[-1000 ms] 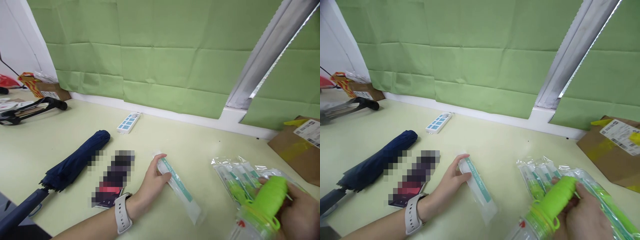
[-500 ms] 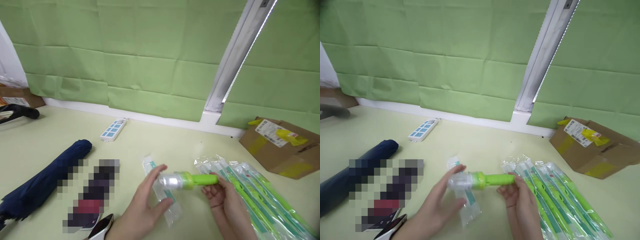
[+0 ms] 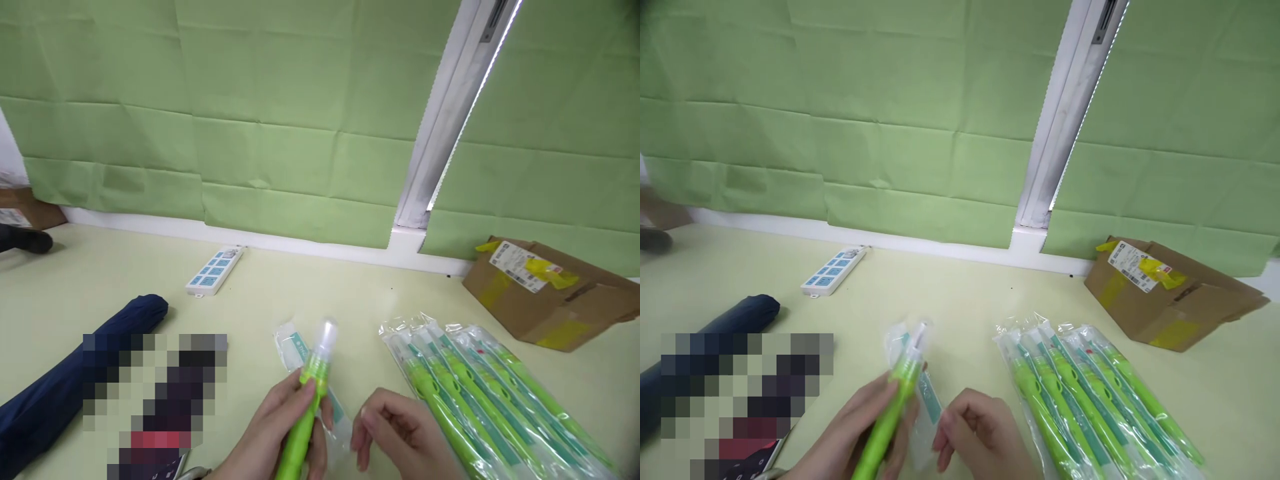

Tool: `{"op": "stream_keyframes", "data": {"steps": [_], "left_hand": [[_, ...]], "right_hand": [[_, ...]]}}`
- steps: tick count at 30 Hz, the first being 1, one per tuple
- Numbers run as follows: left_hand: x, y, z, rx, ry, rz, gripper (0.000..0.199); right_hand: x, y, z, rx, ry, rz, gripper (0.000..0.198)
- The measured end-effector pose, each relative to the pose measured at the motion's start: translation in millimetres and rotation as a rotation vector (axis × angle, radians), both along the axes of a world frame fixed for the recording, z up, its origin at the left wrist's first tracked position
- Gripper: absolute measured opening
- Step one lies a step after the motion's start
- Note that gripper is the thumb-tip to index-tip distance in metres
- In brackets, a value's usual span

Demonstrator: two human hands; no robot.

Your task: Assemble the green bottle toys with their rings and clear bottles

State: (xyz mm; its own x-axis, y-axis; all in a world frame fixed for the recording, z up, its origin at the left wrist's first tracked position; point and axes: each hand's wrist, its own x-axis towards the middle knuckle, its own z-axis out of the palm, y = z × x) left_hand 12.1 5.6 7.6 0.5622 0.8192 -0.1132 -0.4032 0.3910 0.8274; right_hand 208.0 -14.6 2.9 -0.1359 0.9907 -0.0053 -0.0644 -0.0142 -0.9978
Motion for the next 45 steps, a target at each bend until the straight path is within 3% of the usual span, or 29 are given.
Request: {"op": "stream_keyframes", "data": {"steps": [8,11,14,20,23,27,30,35,41,45], "left_hand": [[8.3,9.4,-21.8,0.106,0.277,-0.285,0.068],[9.8,9.9,-28.6,0.167,0.25,-0.342,0.067],[10.4,5.8,-24.9,0.202,0.199,-0.378,0.065],[1.7,2.2,-5.4,0.377,0.416,-0.322,0.05],[-3.8,2.1,-15.6,0.776,0.699,-0.23,0.038],[-6.1,-3.4,-34.8,1.415,1.048,0.082,0.032],[-4.1,-6.6,-36.7,1.643,1.14,0.292,0.036],[0.0,-7.5,-27.4,1.732,1.214,0.402,0.036],[-2.7,-9.8,-23.1,1.723,1.283,0.313,0.042],[-5.9,-6.7,-24.4,1.773,1.305,0.289,0.033]], "right_hand": [[4.9,10.4,2.0,0.019,-0.043,-0.105,0.043],[1.0,7.4,0.6,-0.001,-0.084,-0.116,0.049],[-1.2,5.4,0.4,-0.018,-0.157,-0.114,0.038],[5.2,5.5,2.2,-0.031,-0.291,-0.197,0.042],[8.3,5.9,3.0,-0.007,-0.365,-0.239,0.045],[8.4,6.7,1.1,0.095,-0.492,-0.245,0.051],[7.4,7.3,-0.8,0.101,-0.569,-0.219,0.054],[7.2,7.6,-1.1,-0.001,-0.597,-0.163,0.06],[5.1,4.7,-5.2,-0.204,-0.572,-0.116,0.058],[4.1,3.8,-3.0,-0.211,-0.575,-0.104,0.058]]}}
